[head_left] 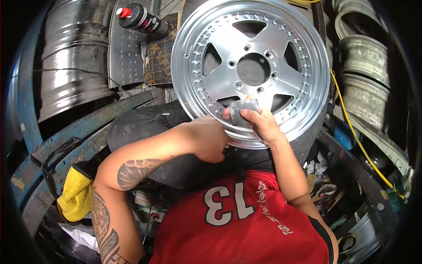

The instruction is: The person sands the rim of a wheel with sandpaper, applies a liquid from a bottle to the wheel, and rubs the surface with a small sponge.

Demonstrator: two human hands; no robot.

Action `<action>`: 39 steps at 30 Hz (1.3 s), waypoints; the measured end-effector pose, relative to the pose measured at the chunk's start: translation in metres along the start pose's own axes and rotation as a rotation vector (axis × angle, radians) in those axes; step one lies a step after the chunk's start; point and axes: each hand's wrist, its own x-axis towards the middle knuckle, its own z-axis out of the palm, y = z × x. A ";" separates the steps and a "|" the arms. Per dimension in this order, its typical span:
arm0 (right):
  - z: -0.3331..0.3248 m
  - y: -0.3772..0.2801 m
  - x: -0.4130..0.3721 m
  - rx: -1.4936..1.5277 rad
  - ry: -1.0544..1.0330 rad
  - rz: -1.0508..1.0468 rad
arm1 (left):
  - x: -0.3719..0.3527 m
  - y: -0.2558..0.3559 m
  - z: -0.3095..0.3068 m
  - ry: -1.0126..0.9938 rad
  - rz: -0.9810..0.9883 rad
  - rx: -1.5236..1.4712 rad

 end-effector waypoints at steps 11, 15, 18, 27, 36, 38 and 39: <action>0.023 -0.004 -0.011 -0.956 -0.077 -0.261 | -0.072 -0.070 -0.069 0.737 -0.507 -0.045; 0.031 -0.008 -0.006 -1.164 -0.148 -0.184 | -0.086 -0.059 -0.080 0.730 -0.420 -0.278; 0.027 -0.013 -0.004 -1.193 -0.243 -0.154 | -0.083 -0.067 -0.076 0.729 -0.359 -0.268; 0.020 -0.006 0.014 -1.161 -0.294 -0.059 | -0.089 -0.078 -0.074 0.822 -0.343 -0.284; 0.016 -0.023 0.016 -1.317 0.261 -0.363 | -0.084 -0.088 -0.081 0.691 -0.190 -0.578; 0.019 -0.016 0.015 -1.544 0.202 -0.444 | -0.080 -0.094 -0.082 0.712 -0.096 -0.597; 0.023 -0.014 0.017 -1.623 0.175 -0.360 | -0.079 -0.093 -0.083 0.698 -0.064 -0.665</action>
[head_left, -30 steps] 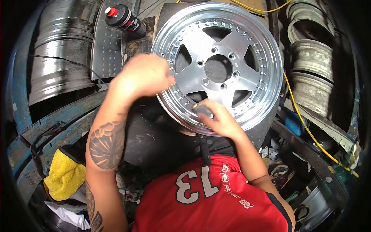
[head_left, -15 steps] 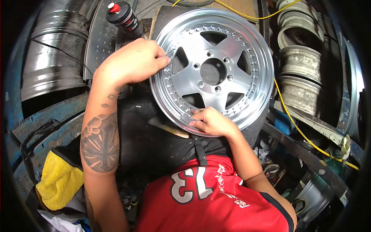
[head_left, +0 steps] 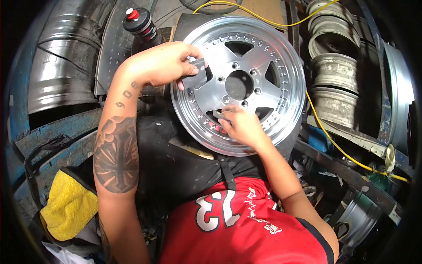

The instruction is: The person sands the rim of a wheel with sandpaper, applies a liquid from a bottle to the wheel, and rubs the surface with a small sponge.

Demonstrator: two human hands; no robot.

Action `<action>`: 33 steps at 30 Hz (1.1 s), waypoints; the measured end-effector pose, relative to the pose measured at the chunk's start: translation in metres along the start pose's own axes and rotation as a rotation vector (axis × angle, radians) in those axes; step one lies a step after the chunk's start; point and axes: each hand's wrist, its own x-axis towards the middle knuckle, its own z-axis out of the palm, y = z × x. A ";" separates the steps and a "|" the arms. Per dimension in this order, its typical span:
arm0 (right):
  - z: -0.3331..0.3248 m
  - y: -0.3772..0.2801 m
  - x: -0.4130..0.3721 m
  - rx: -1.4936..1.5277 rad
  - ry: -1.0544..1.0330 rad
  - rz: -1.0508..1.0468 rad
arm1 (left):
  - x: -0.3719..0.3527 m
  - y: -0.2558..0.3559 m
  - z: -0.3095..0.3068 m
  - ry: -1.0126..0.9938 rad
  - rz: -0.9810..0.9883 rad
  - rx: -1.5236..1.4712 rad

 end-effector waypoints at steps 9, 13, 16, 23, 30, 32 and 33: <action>0.004 -0.017 0.002 -0.044 -0.011 0.131 | -0.011 0.007 -0.006 -0.060 0.067 0.016; -0.014 -0.036 0.007 0.989 0.124 0.129 | -0.005 0.008 -0.006 -0.177 0.112 -0.059; -0.021 -0.047 0.019 1.313 0.216 0.142 | 0.000 0.013 0.000 -0.225 0.131 0.034; 0.005 -0.043 0.004 1.334 0.524 0.306 | -0.004 0.012 0.035 0.685 0.345 0.225; 0.017 -0.063 -0.016 0.802 0.555 -0.216 | -0.119 0.005 0.104 1.510 0.191 0.425; 0.032 -0.120 -0.023 0.750 0.341 -0.285 | -0.142 -0.025 0.146 1.459 -0.063 0.407; 0.039 -0.150 -0.027 0.673 0.153 -0.331 | -0.154 -0.035 0.159 1.373 0.007 0.247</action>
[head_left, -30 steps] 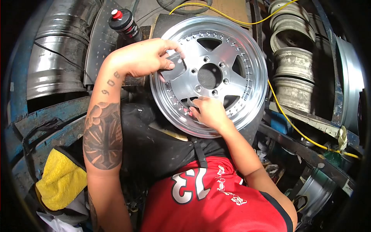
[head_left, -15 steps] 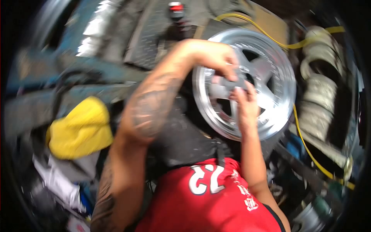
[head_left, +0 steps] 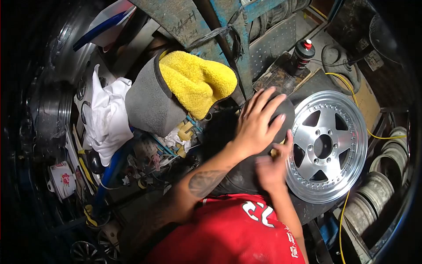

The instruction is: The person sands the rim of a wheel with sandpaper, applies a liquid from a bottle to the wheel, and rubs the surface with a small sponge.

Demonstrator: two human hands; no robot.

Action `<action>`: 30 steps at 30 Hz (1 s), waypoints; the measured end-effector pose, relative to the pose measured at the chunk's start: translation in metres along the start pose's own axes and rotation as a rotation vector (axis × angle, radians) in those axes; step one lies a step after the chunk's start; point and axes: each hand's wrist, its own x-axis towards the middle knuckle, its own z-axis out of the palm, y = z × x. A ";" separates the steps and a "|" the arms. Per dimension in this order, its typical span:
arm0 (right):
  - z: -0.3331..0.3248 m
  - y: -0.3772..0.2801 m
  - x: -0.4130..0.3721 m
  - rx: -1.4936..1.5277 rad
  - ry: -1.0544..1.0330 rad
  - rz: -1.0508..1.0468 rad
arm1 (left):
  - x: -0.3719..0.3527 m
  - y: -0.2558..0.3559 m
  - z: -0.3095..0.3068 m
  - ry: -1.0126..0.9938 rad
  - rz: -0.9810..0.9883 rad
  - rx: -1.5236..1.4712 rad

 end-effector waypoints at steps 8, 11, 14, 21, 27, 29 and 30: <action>0.009 0.032 -0.003 -0.051 -0.025 -0.185 | -0.074 -0.029 -0.006 0.037 -0.249 -0.448; -0.014 0.010 0.009 0.050 0.166 0.025 | -0.089 -0.002 -0.007 0.034 -0.139 -0.238; -0.029 -0.010 -0.010 0.677 0.266 -0.037 | -0.090 0.003 -0.017 -0.066 0.141 -0.211; -0.012 -0.021 -0.004 0.246 0.048 -0.161 | -0.074 0.024 -0.015 -0.166 -0.059 -0.619; -0.003 -0.016 0.012 -0.231 0.023 -0.428 | -0.079 0.000 -0.020 0.139 -0.480 -1.236; -0.013 -0.018 0.008 -0.547 -0.161 -0.366 | -0.076 -0.057 -0.038 0.066 -0.626 -1.211; -0.013 -0.018 0.006 -0.650 -0.186 -0.384 | -0.081 -0.103 -0.050 -0.068 -0.660 -1.072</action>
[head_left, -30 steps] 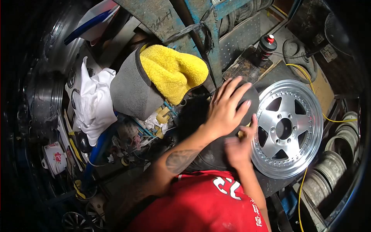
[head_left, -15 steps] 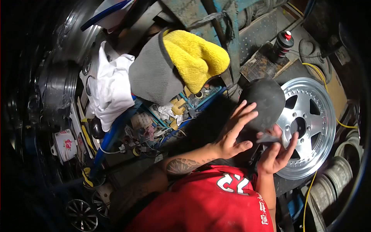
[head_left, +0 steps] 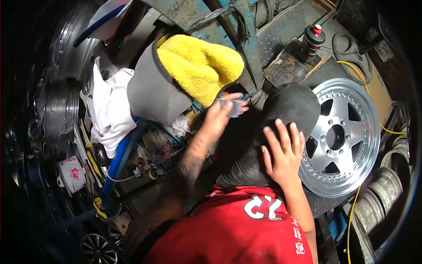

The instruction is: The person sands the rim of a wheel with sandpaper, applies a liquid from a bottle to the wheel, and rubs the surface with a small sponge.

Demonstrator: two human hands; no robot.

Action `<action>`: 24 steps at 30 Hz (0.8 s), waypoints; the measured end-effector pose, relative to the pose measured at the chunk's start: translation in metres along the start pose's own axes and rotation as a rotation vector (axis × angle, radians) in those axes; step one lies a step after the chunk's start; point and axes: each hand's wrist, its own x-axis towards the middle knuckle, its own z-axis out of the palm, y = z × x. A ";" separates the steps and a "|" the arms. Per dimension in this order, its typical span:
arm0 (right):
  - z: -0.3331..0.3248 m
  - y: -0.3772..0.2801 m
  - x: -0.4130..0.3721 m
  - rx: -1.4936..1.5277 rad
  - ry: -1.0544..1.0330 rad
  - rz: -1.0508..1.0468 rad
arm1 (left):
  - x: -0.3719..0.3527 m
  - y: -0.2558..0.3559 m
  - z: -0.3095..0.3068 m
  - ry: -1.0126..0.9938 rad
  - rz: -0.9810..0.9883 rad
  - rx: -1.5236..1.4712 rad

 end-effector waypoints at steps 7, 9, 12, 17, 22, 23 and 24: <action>0.012 0.006 0.000 0.054 0.087 -0.069 | 0.010 -0.120 -0.208 0.051 -0.739 1.354; 0.013 0.005 0.001 0.062 0.096 -0.065 | -0.003 -0.129 -0.198 0.145 -0.740 1.409; 0.011 0.006 0.000 0.067 0.088 -0.049 | -0.015 -0.201 -0.250 0.309 -0.547 1.245; 0.011 0.007 0.000 0.073 0.090 -0.061 | -0.019 -0.145 -0.214 0.391 -0.776 1.073; 0.010 0.005 0.001 0.089 0.084 -0.071 | -0.010 -0.167 -0.221 0.433 -0.838 1.226; 0.008 0.005 0.001 0.095 0.081 -0.067 | -0.008 -0.170 -0.221 0.416 -0.813 1.212; 0.006 0.006 -0.001 0.104 0.075 -0.059 | -0.005 -0.176 -0.219 0.393 -0.787 1.195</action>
